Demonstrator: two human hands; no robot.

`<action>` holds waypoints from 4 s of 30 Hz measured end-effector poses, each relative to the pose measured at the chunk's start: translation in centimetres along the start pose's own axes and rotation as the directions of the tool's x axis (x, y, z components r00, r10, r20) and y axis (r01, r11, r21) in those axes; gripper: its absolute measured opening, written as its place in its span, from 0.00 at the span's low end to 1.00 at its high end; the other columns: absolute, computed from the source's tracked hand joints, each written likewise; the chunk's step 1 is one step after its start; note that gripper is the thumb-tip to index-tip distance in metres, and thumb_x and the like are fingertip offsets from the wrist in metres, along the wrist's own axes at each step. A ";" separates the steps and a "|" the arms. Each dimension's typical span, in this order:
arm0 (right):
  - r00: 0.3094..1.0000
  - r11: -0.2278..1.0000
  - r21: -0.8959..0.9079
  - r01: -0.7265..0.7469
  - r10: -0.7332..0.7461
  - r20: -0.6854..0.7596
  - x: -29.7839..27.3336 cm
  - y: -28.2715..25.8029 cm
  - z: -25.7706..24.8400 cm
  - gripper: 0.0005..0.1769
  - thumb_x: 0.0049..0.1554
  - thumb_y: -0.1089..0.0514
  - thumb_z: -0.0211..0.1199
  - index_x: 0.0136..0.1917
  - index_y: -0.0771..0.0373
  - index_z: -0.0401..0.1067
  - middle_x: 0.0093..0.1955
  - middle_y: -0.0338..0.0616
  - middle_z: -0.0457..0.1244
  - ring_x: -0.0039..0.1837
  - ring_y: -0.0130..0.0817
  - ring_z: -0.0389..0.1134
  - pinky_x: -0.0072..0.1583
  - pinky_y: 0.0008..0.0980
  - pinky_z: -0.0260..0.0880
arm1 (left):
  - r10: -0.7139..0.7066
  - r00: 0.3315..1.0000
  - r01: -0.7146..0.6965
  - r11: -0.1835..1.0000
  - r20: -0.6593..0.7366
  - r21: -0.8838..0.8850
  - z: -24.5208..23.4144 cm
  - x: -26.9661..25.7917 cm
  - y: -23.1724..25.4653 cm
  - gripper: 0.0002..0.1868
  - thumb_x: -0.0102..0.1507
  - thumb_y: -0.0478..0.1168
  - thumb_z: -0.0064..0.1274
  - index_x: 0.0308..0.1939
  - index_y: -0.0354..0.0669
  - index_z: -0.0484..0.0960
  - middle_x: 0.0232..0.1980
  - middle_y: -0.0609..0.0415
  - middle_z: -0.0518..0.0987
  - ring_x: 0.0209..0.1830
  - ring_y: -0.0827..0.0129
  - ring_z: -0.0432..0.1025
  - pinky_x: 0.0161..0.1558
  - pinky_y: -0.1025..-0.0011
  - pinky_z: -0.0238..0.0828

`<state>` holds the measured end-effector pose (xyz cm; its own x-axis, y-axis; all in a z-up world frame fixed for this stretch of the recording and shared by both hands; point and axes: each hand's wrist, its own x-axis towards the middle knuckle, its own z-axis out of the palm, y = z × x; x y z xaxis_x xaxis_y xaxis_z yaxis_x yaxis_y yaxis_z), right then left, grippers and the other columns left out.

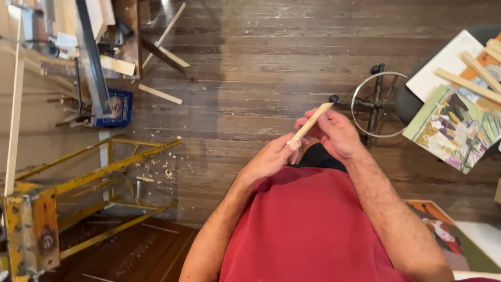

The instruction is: Cutting thin wooden strips to specific lengths using a manual miter trimmer for framing or model making.

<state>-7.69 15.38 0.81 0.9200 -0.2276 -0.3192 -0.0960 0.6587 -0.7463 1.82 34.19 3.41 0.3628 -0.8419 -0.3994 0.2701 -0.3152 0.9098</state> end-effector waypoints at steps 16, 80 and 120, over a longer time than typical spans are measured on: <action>0.980 0.981 -0.020 -0.192 0.193 0.041 15.8 -9.4 1.6 0.34 0.63 0.36 0.51 0.73 0.59 0.65 0.73 0.56 0.62 0.73 0.50 0.65 0.71 0.50 0.66 | 0.002 0.898 0.119 0.962 -0.440 0.246 -7.8 -0.9 4.6 0.12 0.67 0.46 0.42 0.49 0.54 0.80 0.34 0.60 0.80 0.36 0.67 0.73 0.43 0.69 0.66; -0.082 0.256 -0.145 0.956 0.705 0.705 32.7 51.4 82.5 0.25 0.69 0.44 0.52 0.67 0.65 0.70 0.67 0.58 0.64 0.71 0.57 0.59 0.66 0.56 0.60 | -0.682 -0.296 -0.264 0.732 -0.669 -0.628 -33.1 -52.8 -6.1 0.11 0.61 0.44 0.60 0.35 0.48 0.72 0.37 0.60 0.82 0.37 0.70 0.75 0.42 0.71 0.71; 0.279 -0.316 -0.162 0.935 0.935 -0.219 31.8 60.9 99.4 0.35 0.65 0.28 0.32 0.67 0.44 0.70 0.49 0.57 0.73 0.51 0.51 0.74 0.57 0.47 0.71 | -0.212 -0.090 0.741 0.639 -0.973 -0.208 -62.1 -64.0 -23.4 0.33 0.61 0.40 0.55 0.71 0.39 0.69 0.82 0.42 0.55 0.17 0.57 0.76 0.18 0.57 0.74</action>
<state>53.48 119.54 3.34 0.0833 0.3955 -0.9147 0.8286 -0.5374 -0.1569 27.69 122.66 0.66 0.7777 0.5692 -0.2668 0.6269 -0.7338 0.2618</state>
